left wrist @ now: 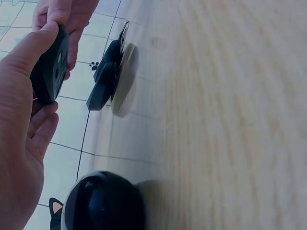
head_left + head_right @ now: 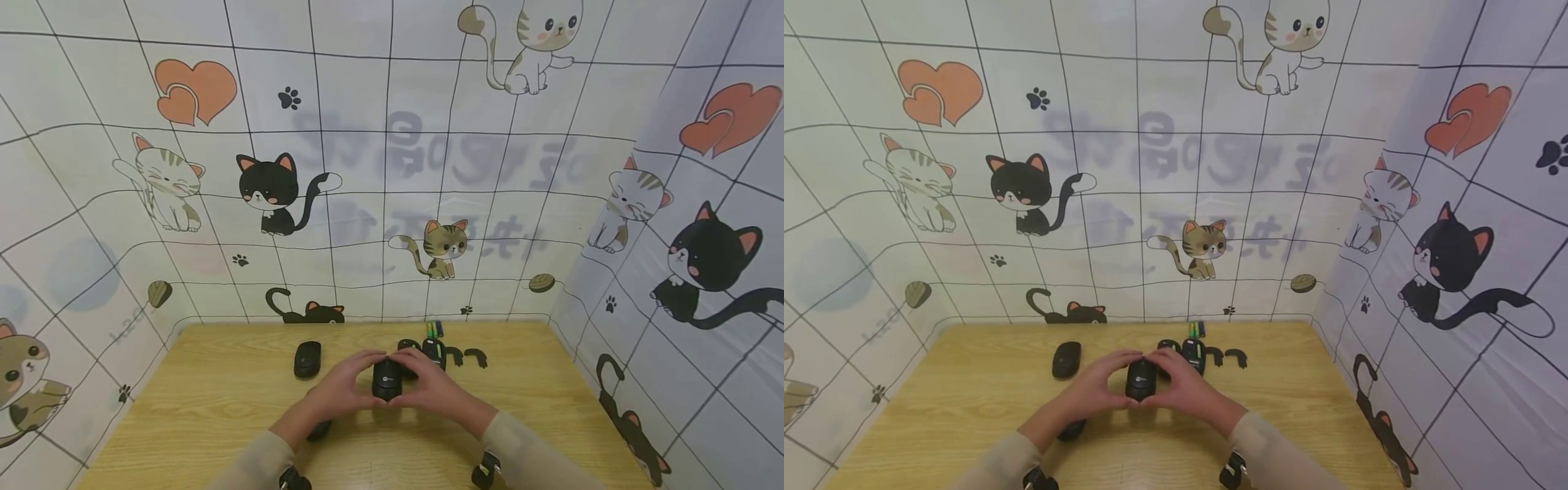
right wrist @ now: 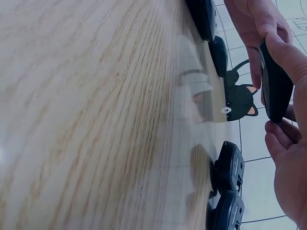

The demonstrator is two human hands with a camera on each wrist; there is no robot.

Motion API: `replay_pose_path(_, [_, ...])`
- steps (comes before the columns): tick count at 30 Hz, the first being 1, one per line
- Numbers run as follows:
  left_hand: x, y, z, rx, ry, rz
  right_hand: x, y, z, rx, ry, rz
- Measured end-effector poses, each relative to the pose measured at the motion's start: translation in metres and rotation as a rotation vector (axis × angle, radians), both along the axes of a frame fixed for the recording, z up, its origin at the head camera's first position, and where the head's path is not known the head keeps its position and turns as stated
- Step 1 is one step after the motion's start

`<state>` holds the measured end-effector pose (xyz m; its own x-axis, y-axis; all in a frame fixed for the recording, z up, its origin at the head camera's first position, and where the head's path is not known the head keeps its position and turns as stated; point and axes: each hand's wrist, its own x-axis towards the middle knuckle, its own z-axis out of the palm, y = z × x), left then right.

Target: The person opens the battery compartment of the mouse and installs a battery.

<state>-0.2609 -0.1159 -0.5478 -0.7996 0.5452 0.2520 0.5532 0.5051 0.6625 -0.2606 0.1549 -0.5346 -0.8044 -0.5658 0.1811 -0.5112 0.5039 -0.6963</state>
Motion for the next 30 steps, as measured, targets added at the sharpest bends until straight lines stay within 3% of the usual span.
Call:
replay_pose_path(5, [0.004, 0.004, -0.001, 0.042, 0.003, -0.014, 0.004, 0.004, 0.002, -0.031, -0.01, 0.013])
replay_pose_path(20, [0.009, 0.007, -0.004, 0.211, -0.116, -0.021, 0.014, 0.01, 0.0, -0.12, 0.124, 0.087])
replay_pose_path(25, [0.011, 0.01, -0.001, 0.304, -0.133, -0.046, 0.015, 0.009, -0.003, -0.195, 0.099, 0.063])
replay_pose_path(30, [0.011, 0.014, -0.001, 0.366, -0.101, -0.057, 0.014, 0.008, -0.003, -0.271, 0.084, 0.06])
